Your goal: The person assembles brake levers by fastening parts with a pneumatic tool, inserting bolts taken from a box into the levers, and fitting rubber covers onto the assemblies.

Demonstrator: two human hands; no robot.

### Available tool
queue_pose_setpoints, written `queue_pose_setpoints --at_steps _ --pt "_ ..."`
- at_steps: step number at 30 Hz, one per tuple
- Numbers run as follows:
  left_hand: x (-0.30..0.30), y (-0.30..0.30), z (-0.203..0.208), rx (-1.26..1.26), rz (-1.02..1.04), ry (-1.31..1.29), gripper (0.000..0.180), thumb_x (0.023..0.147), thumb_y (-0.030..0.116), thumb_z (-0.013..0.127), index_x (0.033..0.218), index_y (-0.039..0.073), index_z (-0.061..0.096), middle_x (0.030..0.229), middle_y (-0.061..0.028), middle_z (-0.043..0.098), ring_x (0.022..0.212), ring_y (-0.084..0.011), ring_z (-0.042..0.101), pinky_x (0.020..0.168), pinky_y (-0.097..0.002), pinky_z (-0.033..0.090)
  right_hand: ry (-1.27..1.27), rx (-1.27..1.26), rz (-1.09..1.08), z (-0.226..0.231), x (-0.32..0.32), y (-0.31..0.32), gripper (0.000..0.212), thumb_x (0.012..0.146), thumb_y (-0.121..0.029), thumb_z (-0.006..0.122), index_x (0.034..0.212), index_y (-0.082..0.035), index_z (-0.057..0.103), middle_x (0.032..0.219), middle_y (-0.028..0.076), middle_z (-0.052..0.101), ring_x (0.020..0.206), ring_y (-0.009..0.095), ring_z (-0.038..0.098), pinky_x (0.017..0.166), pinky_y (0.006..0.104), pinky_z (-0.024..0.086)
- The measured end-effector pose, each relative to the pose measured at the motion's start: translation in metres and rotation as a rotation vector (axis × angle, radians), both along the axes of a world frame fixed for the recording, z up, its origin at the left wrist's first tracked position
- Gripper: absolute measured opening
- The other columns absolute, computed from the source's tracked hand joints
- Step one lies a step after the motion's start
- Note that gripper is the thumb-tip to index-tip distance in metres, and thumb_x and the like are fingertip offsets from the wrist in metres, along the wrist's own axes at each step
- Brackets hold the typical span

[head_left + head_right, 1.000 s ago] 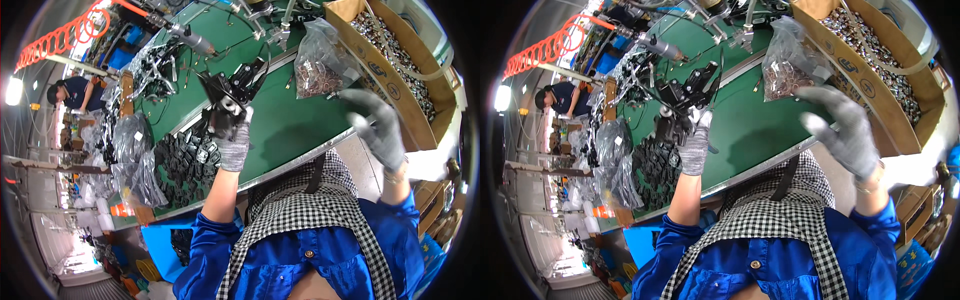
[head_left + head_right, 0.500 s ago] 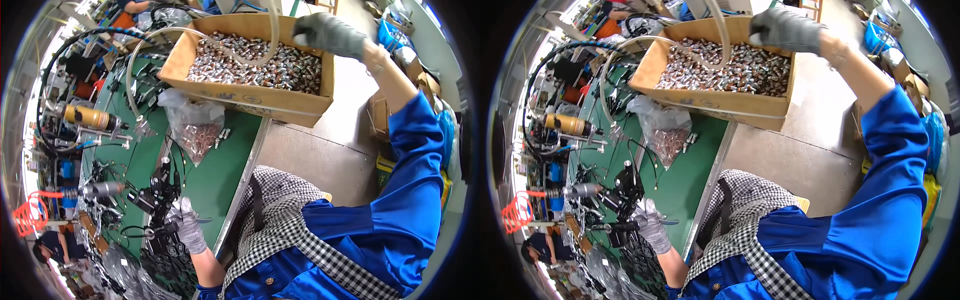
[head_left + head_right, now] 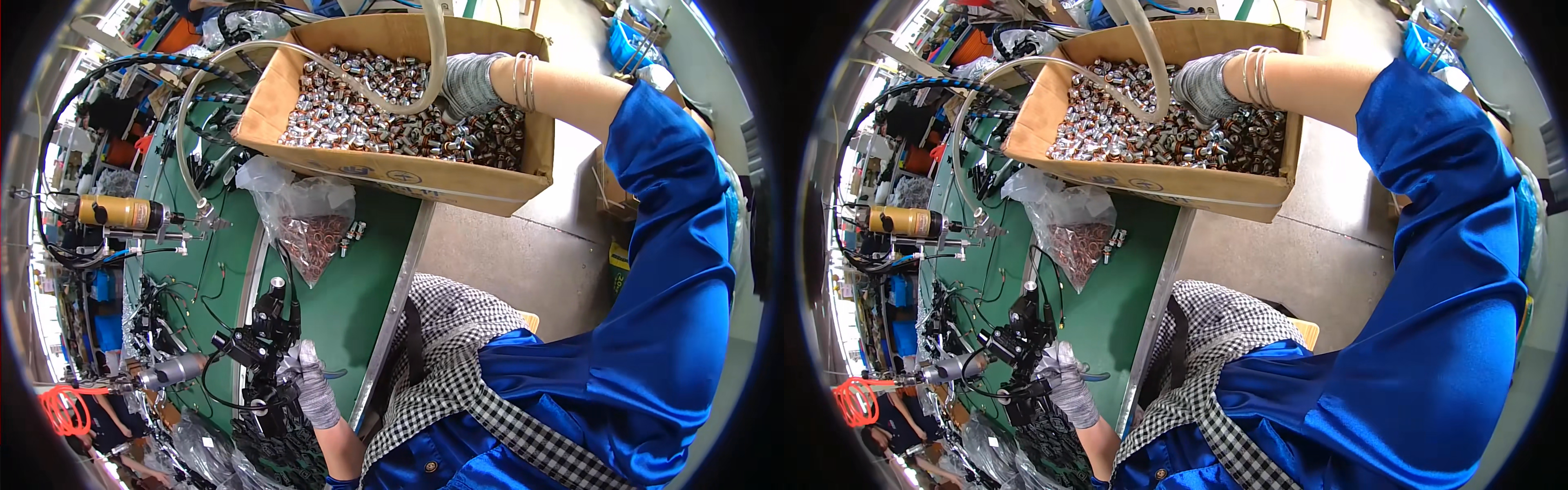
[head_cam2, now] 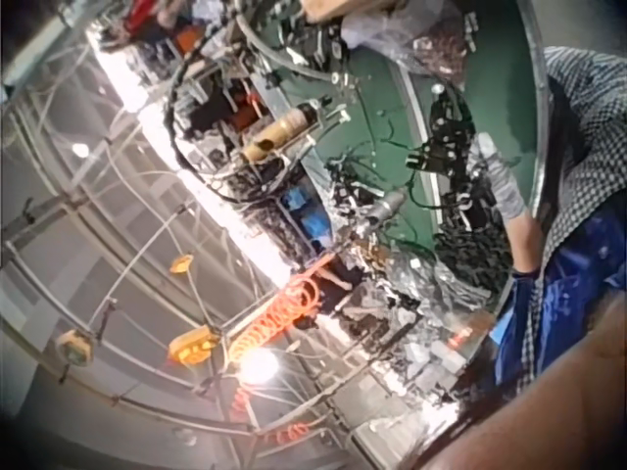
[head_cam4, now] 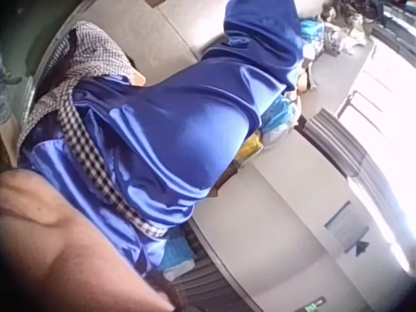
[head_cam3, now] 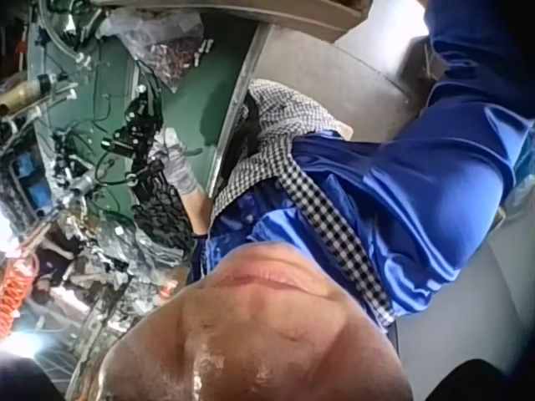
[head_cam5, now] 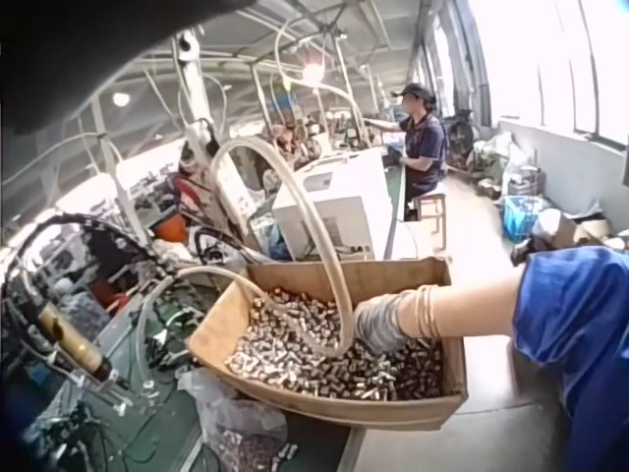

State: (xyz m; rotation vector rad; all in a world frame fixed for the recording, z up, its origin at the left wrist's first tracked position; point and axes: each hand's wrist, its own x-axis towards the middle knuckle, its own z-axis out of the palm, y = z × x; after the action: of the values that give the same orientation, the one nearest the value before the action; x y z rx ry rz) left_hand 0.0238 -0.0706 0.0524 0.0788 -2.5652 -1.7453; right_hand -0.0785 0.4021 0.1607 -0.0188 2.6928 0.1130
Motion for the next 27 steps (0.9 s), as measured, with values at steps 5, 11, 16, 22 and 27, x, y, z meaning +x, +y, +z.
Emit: queue_pose_setpoints --at_steps 5,11,16,22,27 --pt "-0.002 -0.001 -0.006 -0.116 0.012 -0.053 0.031 0.095 0.028 0.071 0.074 0.007 0.06 0.065 0.001 0.052 0.059 -0.0103 0.048 0.056 -0.0303 0.037 -0.021 0.053 0.029 0.002 0.0 -0.011 0.037 0.083 -0.028 0.078 0.111 -0.004 0.073 0.099 0.013 0.074 0.09 0.032 0.07 0.083 0.0428 0.057" --pt "-0.008 -0.013 -0.033 -0.095 -0.09 0.094 0.021 0.089 0.014 0.075 0.098 0.011 0.057 0.076 0.0017 0.054 0.051 -0.0078 0.047 0.046 -0.0259 0.043 0.338 -0.181 0.019 0.037 0.046 0.034 0.035 0.093 -0.023 0.065 0.123 -0.005 0.066 0.099 0.013 0.071 0.091 0.027 0.068 0.085 0.0353 0.056" --pt "0.001 -0.009 -0.043 0.011 -0.054 0.04 0.028 0.086 0.014 0.08 0.104 0.012 0.059 0.087 0.0016 0.059 0.063 -0.0077 0.054 0.055 -0.0264 0.047 0.723 -0.913 -0.267 0.055 0.114 0.043 0.042 0.095 -0.025 0.064 0.13 -0.003 0.06 0.104 0.002 0.064 0.092 0.008 0.06 0.08 0.0285 0.051" --pt "-0.005 0.015 -0.016 0.193 -0.052 -0.106 0.028 0.085 0.009 0.082 0.103 0.011 0.06 0.087 0.0014 0.062 0.064 -0.0078 0.057 0.055 -0.028 0.05 0.869 -1.295 -0.005 0.015 0.138 -0.092 0.035 0.091 -0.018 0.072 0.12 -0.004 0.059 0.106 0.007 0.067 0.095 0.014 0.065 0.083 0.0297 0.054" --pt "0.008 0.021 0.002 0.215 -0.055 -0.065 0.027 0.085 0.007 0.081 0.104 0.01 0.062 0.089 0.0006 0.063 0.064 -0.0081 0.057 0.055 -0.0272 0.051 0.619 -1.647 0.207 0.012 0.077 -0.174 0.032 0.085 -0.006 0.079 0.11 -0.004 0.058 0.108 0.011 0.069 0.099 0.019 0.067 0.086 0.0318 0.055"
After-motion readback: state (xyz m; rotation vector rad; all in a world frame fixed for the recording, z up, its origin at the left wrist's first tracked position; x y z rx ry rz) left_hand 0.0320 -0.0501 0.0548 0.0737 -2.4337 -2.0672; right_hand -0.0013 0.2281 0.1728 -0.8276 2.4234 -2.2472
